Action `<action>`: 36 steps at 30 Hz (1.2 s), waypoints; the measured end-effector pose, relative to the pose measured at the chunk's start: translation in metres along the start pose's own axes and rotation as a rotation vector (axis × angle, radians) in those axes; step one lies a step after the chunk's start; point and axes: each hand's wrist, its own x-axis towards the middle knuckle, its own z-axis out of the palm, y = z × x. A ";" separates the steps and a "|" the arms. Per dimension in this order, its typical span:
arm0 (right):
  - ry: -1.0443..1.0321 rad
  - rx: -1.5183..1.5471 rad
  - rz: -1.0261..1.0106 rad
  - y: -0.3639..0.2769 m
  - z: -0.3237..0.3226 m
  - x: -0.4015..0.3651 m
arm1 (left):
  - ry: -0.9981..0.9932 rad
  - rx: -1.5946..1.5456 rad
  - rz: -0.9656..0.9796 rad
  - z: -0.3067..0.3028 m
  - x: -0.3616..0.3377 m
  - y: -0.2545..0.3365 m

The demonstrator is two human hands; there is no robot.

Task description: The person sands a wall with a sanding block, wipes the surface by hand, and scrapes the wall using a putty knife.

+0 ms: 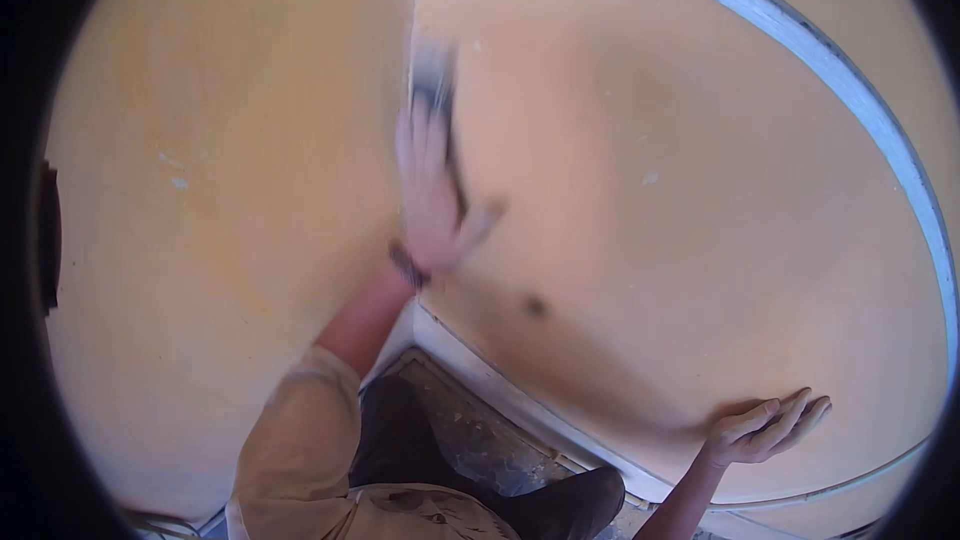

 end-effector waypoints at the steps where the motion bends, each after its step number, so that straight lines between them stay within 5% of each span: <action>1: 0.003 -0.005 0.004 -0.001 0.000 0.000 | 0.037 -0.042 0.084 -0.002 0.055 0.003; 5: 0.009 -0.019 -0.035 0.006 0.000 0.000 | 0.140 -0.016 0.118 0.013 0.080 0.011; 9: -0.011 -0.004 0.010 0.002 -0.001 -0.001 | -0.192 -0.038 -0.181 0.022 -0.181 0.044; 12: -0.010 -0.070 -0.050 0.006 -0.001 0.001 | -0.233 -0.060 -0.254 0.022 -0.186 0.050; 17: 0.023 -0.062 -0.057 0.002 0.000 0.001 | 0.199 -0.008 0.180 0.011 0.094 -0.008; 20: 0.023 -0.047 -0.041 0.001 0.000 0.003 | 0.049 -0.088 0.024 0.009 0.024 0.018; 23: -0.001 -0.047 -0.010 -0.002 -0.001 0.001 | -0.232 -0.231 -0.143 0.025 -0.184 0.058; 26: -0.005 -0.055 -0.043 0.003 -0.003 0.004 | -0.215 -0.141 -0.046 0.026 -0.159 0.049; 31: -0.024 -0.041 0.003 -0.001 -0.004 0.001 | 0.195 -0.107 0.188 0.007 0.120 -0.003; 34: 0.002 -0.010 -0.012 0.001 0.000 0.002 | 0.116 -0.125 0.060 0.012 0.039 0.014; 36: 0.019 0.031 -0.004 0.000 0.000 0.001 | -0.094 -0.177 -0.069 0.017 -0.091 0.028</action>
